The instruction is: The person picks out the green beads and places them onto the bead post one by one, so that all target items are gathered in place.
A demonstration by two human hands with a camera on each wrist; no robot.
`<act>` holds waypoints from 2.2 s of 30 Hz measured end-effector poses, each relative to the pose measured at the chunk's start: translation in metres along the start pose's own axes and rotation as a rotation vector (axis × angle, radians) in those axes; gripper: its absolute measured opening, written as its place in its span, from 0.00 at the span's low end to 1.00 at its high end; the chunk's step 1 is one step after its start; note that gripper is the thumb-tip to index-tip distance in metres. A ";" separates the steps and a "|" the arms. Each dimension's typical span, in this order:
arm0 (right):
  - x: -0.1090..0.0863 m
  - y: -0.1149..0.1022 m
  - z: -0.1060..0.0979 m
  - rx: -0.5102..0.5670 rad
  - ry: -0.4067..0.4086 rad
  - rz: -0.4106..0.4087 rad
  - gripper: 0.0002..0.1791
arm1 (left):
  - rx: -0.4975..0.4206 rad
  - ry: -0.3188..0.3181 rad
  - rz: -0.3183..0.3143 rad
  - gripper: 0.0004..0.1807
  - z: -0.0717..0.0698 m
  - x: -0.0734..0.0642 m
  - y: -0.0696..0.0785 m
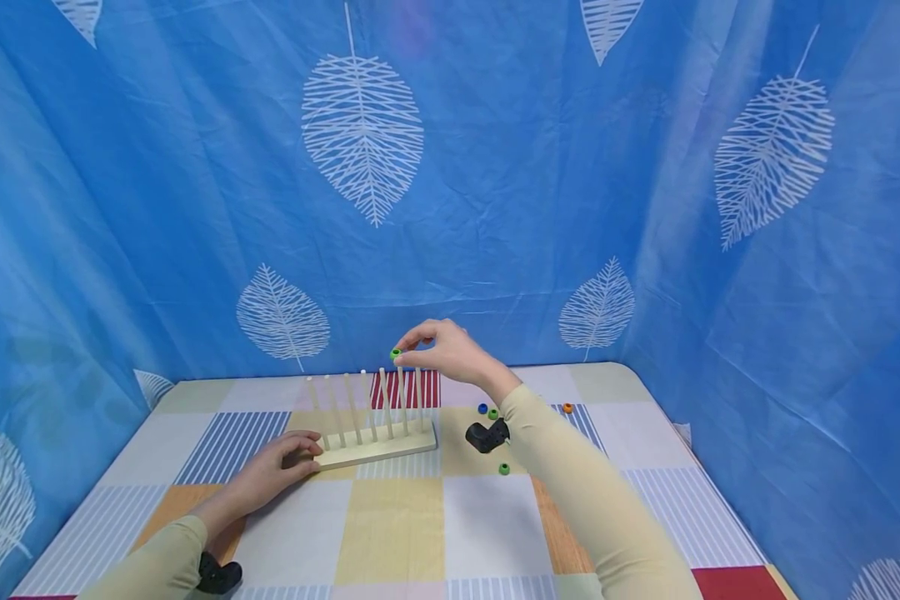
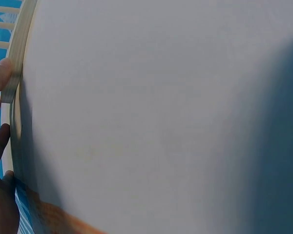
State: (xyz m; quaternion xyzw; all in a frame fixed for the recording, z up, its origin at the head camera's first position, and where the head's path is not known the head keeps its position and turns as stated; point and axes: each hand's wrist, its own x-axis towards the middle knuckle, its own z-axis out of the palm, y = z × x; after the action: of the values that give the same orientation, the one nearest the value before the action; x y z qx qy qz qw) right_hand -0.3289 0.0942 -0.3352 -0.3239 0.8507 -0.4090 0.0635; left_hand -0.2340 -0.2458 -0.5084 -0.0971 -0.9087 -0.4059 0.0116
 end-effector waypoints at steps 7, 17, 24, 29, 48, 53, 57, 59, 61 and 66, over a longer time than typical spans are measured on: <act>0.011 -0.006 0.006 0.019 -0.019 -0.012 0.14 | -0.007 -0.005 0.008 0.07 0.000 0.000 0.000; 0.027 -0.017 0.018 0.025 -0.059 -0.028 0.14 | -0.002 -0.002 0.008 0.07 -0.001 -0.002 0.000; 0.035 -0.025 0.026 0.026 -0.078 -0.032 0.14 | 0.004 0.004 0.012 0.07 -0.001 -0.002 0.000; 0.041 -0.031 0.034 0.059 -0.092 -0.040 0.14 | 0.001 0.003 0.014 0.07 -0.001 -0.002 0.000; 0.061 -0.039 0.063 0.105 -0.169 -0.104 0.12 | 0.007 -0.003 0.020 0.06 -0.001 0.000 0.000; 0.065 -0.040 0.069 0.078 -0.162 -0.101 0.11 | 0.002 -0.007 0.044 0.07 -0.002 -0.001 -0.001; 0.068 -0.042 0.072 0.064 -0.169 -0.094 0.11 | 0.001 -0.003 0.044 0.07 -0.002 -0.001 0.000; 0.070 -0.042 0.073 0.060 -0.177 -0.091 0.11 | 0.006 0.001 0.050 0.07 -0.002 -0.001 -0.001; 0.071 -0.043 0.074 0.052 -0.185 -0.090 0.11 | 0.007 0.002 0.045 0.07 -0.002 -0.001 -0.001; 0.074 -0.046 0.078 0.001 -0.184 -0.097 0.10 | 0.012 -0.005 0.049 0.07 -0.002 -0.001 -0.002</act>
State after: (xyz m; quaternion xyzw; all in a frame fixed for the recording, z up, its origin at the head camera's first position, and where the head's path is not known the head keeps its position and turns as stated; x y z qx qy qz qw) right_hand -0.3347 -0.0224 -0.3410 -0.4011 0.8244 -0.3805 0.1214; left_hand -0.2338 -0.2485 -0.5082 -0.1203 -0.9084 -0.3999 0.0197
